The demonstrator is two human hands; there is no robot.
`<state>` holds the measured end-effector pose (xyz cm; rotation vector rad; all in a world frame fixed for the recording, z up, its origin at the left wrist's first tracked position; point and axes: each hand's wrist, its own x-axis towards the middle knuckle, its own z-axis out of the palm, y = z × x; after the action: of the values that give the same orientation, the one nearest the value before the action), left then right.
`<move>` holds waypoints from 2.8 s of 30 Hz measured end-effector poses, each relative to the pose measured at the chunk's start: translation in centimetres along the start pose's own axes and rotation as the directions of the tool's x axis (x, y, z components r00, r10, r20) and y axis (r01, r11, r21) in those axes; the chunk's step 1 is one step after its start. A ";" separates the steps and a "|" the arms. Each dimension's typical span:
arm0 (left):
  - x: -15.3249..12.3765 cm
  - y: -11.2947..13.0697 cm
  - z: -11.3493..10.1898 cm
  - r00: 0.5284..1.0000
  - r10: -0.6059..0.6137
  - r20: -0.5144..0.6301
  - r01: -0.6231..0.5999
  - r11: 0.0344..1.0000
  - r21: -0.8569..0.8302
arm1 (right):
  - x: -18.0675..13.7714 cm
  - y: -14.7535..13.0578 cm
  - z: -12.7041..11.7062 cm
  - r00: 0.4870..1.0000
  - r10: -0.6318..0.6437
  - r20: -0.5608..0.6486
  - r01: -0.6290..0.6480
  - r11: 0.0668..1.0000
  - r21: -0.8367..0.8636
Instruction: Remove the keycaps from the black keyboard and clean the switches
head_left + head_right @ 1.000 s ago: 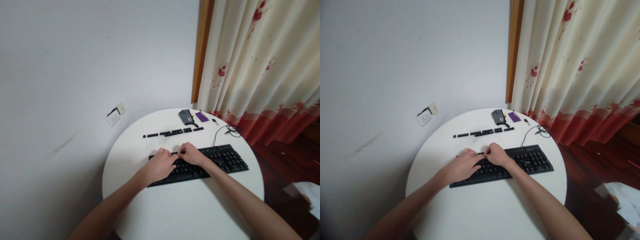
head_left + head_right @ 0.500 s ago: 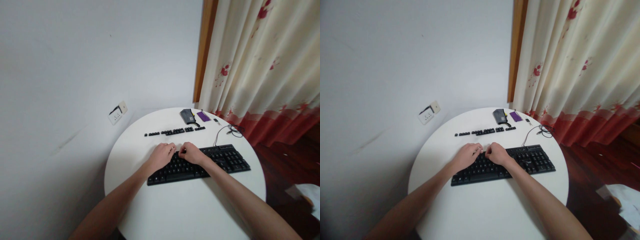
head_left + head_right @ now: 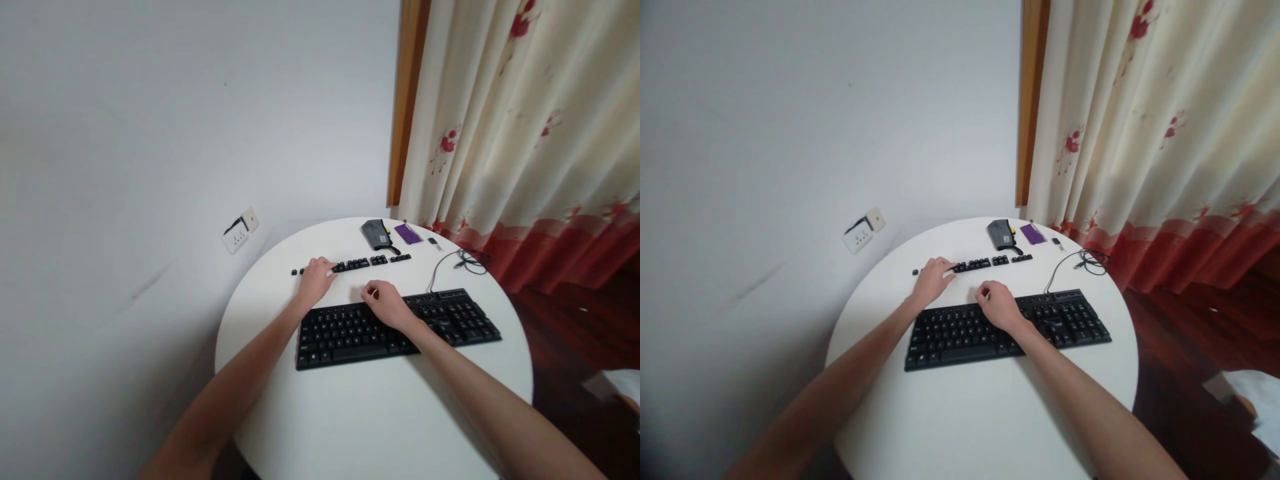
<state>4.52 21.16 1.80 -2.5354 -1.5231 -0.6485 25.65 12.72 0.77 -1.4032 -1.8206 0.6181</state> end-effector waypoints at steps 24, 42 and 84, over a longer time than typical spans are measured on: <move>1.1 -1.4 1.5 0.989 0.077 0.123 -0.066 0.994 -0.089 | -0.1 0.1 -0.8 0.998 -0.062 -0.008 0.062 0.998 -0.020; 0.6 -0.1 1.5 0.984 0.054 0.170 -0.019 0.979 -0.202 | -0.1 -0.1 -0.3 0.998 -0.066 0.019 0.067 0.997 -0.035; -4.5 8.2 -2.1 0.946 0.051 0.319 0.173 0.754 -0.634 | 0.0 1.0 -4.9 0.974 -0.046 0.221 0.051 0.999 -0.015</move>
<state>9.13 12.87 2.82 -3.2600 -1.7137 -0.9700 30.12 12.66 2.98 -1.3427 -2.0339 0.7575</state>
